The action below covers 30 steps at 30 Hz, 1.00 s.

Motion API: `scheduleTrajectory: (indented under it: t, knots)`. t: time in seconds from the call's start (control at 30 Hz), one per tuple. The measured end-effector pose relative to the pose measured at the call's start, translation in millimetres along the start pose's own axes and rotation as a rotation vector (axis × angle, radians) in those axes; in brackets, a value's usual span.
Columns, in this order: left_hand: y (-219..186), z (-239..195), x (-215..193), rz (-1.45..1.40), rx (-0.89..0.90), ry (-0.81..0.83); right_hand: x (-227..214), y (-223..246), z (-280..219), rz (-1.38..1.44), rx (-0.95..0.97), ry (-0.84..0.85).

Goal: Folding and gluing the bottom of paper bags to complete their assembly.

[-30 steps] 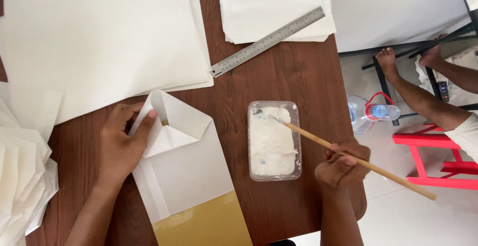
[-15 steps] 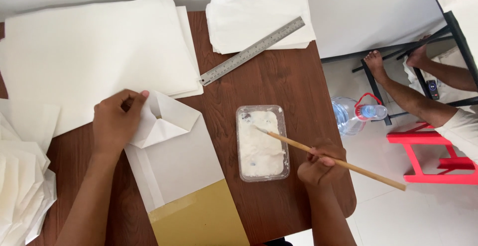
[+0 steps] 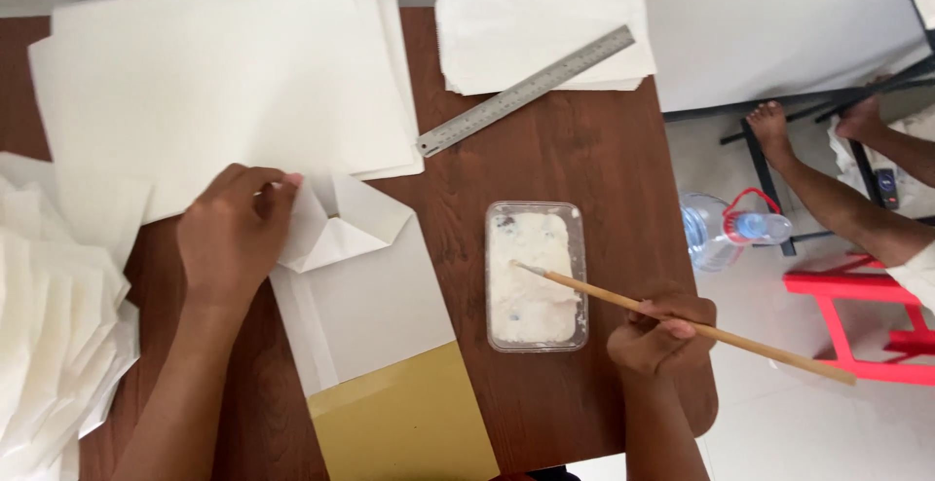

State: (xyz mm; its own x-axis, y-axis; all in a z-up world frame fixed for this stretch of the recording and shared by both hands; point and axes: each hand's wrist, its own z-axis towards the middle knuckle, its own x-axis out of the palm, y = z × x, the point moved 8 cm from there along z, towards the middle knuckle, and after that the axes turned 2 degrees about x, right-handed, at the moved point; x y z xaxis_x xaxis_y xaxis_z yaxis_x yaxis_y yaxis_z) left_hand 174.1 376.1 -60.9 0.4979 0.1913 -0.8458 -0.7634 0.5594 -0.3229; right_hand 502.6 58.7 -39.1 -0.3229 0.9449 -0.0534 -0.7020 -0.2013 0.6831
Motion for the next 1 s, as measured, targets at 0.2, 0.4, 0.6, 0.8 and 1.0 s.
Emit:
scheduleTrajectory:
  t: [0.2,0.4,0.6,0.8,1.0]
  knots:
    - [-6.7,7.8,15.2,-0.235,-0.267,0.312,7.3,-6.4,0.3,0.021,-0.041,0.114]
    - [11.4,8.9,35.6,-0.378,-0.548,0.54,8.0,-7.1,1.1,0.034,-0.025,0.11]
    - [-1.3,14.3,30.2,-0.716,-0.574,0.562,3.6,-10.0,-0.6,-0.017,-0.013,0.106]
    - [6.3,19.5,33.3,-0.794,-0.616,0.484,1.4,-11.5,-3.0,-0.01,-0.022,0.093]
    - [15.6,17.5,32.3,-0.434,-0.231,0.096,2.9,-8.4,-4.2,-0.027,-0.023,0.104]
